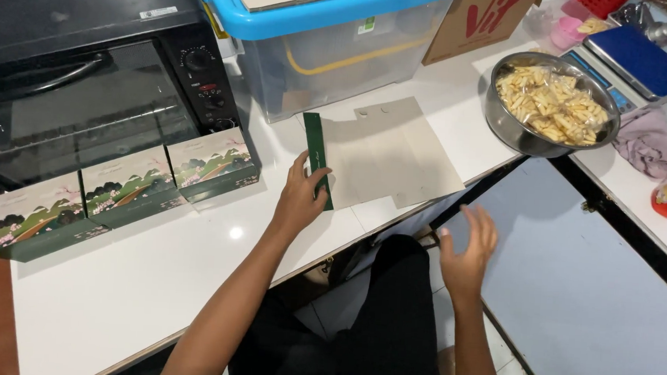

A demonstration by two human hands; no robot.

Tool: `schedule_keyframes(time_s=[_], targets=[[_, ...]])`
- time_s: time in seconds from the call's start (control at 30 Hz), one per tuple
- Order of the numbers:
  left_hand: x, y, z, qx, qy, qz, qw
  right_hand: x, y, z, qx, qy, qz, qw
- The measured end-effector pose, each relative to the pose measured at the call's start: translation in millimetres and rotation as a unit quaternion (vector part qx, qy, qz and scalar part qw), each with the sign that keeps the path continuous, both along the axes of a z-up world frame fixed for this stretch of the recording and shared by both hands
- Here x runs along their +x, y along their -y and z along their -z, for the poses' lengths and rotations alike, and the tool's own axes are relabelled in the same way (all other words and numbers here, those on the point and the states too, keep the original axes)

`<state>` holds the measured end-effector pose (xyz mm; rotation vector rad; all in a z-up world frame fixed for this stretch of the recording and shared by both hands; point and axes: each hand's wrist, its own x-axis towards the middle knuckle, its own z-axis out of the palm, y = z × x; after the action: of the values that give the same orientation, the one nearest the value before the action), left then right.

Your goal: Assembling a small cardboard box by folding flaps and tucking edges from a flat template.

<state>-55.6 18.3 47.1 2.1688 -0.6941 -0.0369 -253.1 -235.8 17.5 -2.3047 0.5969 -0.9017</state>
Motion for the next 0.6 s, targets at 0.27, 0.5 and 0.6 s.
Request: schedule_keyframes(time_s=[0.27, 0.5, 0.6], targets=[[25.8, -12.8, 38.7, 0.205, 0.070, 0.133, 0.967, 42.3, -39.1, 4.0, -0.055, -0.140, -0.219, 0.964], [31.7, -10.3, 39.1, 0.105, 0.081, 0.203, 0.970, 97.5, -62.2, 13.6, -0.060, -0.180, -0.292, 0.937], [35.6, -6.6, 41.7, 0.124, 0.172, 0.172, 0.962, 98.5, -66.5, 17.3, -0.124, -0.221, -0.242, 0.937]])
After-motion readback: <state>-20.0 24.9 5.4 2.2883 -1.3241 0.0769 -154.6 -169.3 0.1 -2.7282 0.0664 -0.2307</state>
